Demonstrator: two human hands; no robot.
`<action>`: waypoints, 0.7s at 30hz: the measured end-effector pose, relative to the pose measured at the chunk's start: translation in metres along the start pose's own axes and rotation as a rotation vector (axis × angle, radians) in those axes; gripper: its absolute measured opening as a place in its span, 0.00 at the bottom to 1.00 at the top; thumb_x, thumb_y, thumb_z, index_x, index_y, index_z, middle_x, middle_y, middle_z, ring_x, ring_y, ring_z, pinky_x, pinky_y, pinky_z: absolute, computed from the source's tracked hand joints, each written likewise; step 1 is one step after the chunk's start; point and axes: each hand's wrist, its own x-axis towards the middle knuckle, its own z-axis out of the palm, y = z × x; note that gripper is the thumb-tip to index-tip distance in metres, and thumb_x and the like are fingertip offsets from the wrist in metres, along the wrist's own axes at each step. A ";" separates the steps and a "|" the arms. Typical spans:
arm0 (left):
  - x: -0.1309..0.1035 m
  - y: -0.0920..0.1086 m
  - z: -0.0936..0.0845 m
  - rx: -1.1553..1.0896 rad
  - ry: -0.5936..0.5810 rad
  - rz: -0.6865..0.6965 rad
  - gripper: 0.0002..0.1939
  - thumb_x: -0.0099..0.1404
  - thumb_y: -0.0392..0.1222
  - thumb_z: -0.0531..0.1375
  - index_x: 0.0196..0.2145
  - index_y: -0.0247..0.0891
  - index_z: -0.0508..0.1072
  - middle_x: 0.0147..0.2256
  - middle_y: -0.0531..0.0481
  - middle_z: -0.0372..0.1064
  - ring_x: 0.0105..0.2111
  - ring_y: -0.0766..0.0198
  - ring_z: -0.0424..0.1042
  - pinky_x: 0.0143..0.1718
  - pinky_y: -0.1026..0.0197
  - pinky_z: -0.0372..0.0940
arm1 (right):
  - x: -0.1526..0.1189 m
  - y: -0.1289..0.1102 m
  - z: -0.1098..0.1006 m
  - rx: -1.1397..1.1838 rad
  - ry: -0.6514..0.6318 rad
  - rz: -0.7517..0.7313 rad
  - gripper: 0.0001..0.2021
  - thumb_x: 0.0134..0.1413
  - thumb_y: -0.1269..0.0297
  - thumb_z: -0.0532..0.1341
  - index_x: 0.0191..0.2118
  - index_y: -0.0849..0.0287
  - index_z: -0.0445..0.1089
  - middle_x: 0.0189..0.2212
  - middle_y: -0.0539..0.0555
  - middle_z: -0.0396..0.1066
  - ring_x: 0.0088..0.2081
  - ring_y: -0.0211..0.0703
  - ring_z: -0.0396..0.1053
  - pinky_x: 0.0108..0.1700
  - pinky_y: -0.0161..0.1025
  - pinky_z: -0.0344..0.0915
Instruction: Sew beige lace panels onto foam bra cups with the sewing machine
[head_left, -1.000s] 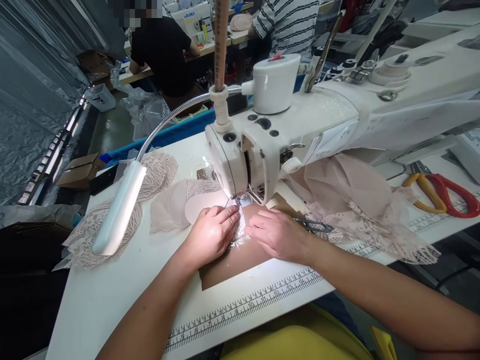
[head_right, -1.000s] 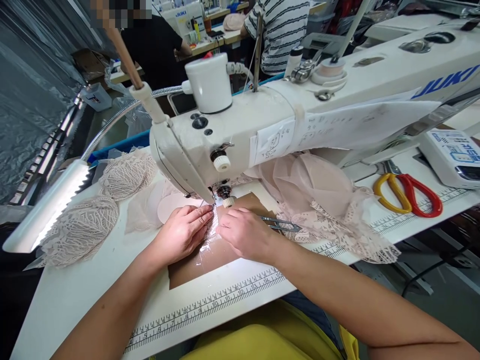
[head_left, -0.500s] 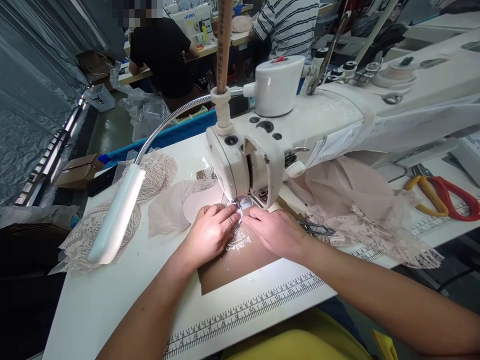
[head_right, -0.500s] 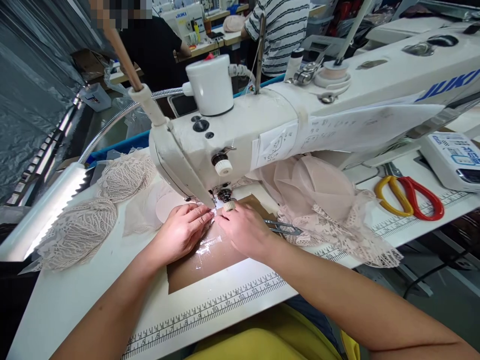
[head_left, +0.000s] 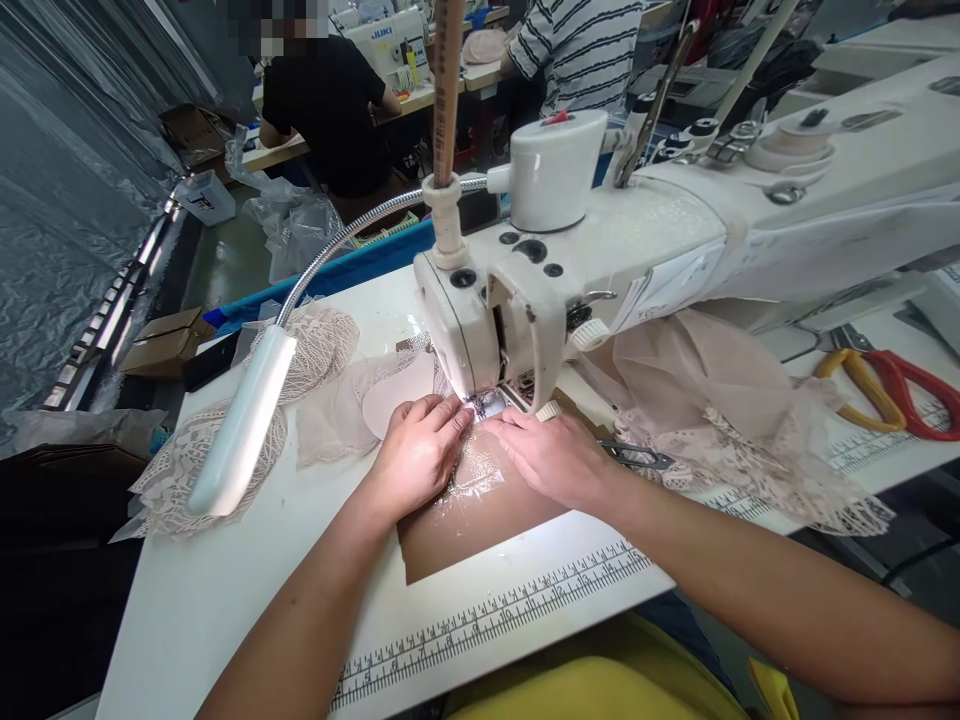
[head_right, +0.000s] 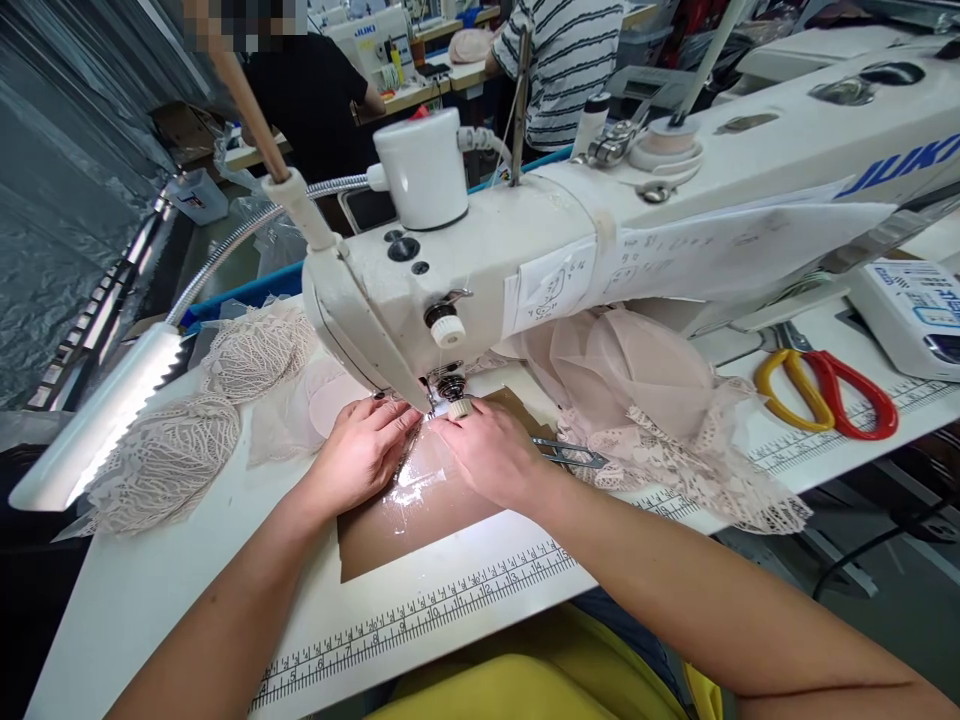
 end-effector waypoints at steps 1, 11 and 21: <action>0.000 0.000 -0.001 0.013 -0.002 -0.006 0.17 0.68 0.38 0.49 0.53 0.37 0.68 0.51 0.41 0.68 0.48 0.51 0.64 0.46 0.47 0.61 | 0.000 0.000 -0.001 -0.001 -0.004 0.006 0.15 0.55 0.73 0.55 0.46 0.58 0.73 0.32 0.54 0.71 0.30 0.42 0.61 0.29 0.39 0.50; -0.013 0.019 -0.037 -0.049 -0.197 -0.140 0.17 0.69 0.45 0.49 0.49 0.36 0.70 0.45 0.41 0.71 0.40 0.53 0.70 0.36 0.54 0.68 | -0.003 0.002 -0.001 0.102 0.010 0.022 0.15 0.59 0.72 0.52 0.47 0.59 0.72 0.32 0.53 0.71 0.29 0.40 0.62 0.30 0.36 0.54; -0.006 0.017 -0.013 -0.127 -0.035 -0.016 0.17 0.70 0.42 0.49 0.51 0.36 0.70 0.54 0.42 0.67 0.43 0.55 0.67 0.45 0.51 0.67 | -0.007 0.003 0.001 0.133 0.054 -0.084 0.13 0.59 0.71 0.52 0.42 0.58 0.73 0.29 0.52 0.69 0.27 0.38 0.59 0.28 0.36 0.51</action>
